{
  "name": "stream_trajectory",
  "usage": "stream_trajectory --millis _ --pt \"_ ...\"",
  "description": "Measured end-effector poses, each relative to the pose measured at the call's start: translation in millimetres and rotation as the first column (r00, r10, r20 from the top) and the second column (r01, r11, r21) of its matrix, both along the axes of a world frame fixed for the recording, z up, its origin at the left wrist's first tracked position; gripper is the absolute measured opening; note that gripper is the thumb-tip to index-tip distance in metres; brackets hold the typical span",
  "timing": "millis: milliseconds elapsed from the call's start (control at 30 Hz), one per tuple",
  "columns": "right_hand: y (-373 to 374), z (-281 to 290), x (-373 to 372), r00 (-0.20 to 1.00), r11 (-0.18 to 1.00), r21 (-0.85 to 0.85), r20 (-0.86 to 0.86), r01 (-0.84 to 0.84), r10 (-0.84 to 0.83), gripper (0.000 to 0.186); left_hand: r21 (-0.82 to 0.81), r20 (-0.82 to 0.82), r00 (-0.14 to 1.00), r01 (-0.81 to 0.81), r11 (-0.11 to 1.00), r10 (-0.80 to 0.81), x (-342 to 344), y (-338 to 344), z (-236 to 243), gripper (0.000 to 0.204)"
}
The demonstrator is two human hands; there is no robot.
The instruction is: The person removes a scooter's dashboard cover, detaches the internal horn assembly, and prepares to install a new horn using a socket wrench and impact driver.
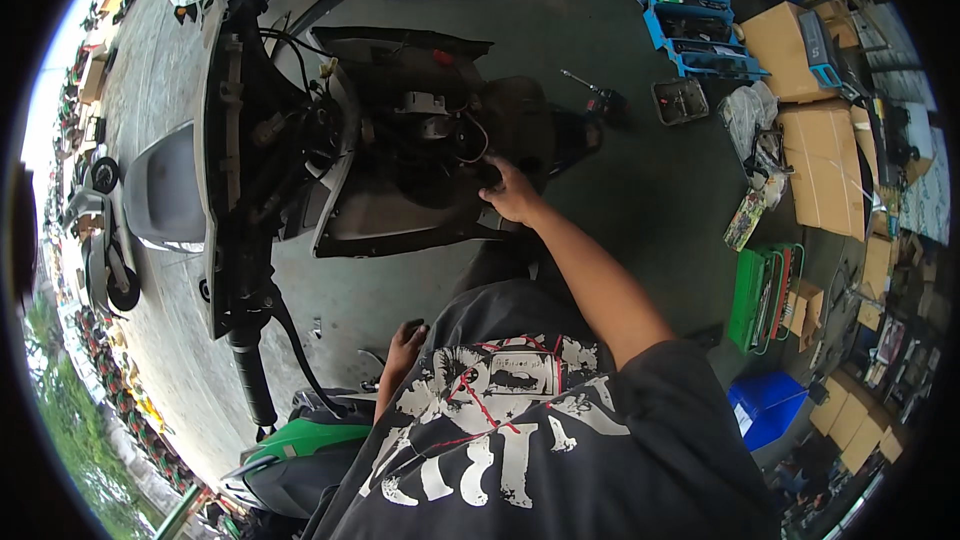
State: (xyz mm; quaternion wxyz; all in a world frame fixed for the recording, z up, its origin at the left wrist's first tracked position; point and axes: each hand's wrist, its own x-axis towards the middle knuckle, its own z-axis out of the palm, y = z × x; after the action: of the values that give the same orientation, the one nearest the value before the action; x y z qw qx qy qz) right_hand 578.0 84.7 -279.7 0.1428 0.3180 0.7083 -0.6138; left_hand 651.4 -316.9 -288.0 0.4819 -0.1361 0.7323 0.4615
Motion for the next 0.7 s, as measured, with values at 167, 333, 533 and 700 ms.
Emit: stream_trajectory --millis 167,333,533,700 --pt "15 -59 -18 0.975 0.990 -0.128 -0.220 -0.064 0.035 0.064 0.111 -0.206 0.979 0.018 0.994 0.005 -19 122 98 0.043" --pt "13 -42 -27 0.944 0.935 -0.283 -0.305 -0.215 0.125 0.056 -0.065 -0.155 0.983 -0.115 0.991 0.103 1 168 124 0.038" --pt "22 -18 -30 0.950 0.876 -0.425 -0.292 -0.229 0.107 0.048 -0.086 -0.362 0.911 -0.245 0.966 0.199 -24 253 119 0.042" --pt "39 9 -37 0.970 0.734 -0.635 -0.131 -0.241 0.205 0.035 -0.246 -0.586 0.797 -0.347 0.905 0.147 -75 307 89 0.053"
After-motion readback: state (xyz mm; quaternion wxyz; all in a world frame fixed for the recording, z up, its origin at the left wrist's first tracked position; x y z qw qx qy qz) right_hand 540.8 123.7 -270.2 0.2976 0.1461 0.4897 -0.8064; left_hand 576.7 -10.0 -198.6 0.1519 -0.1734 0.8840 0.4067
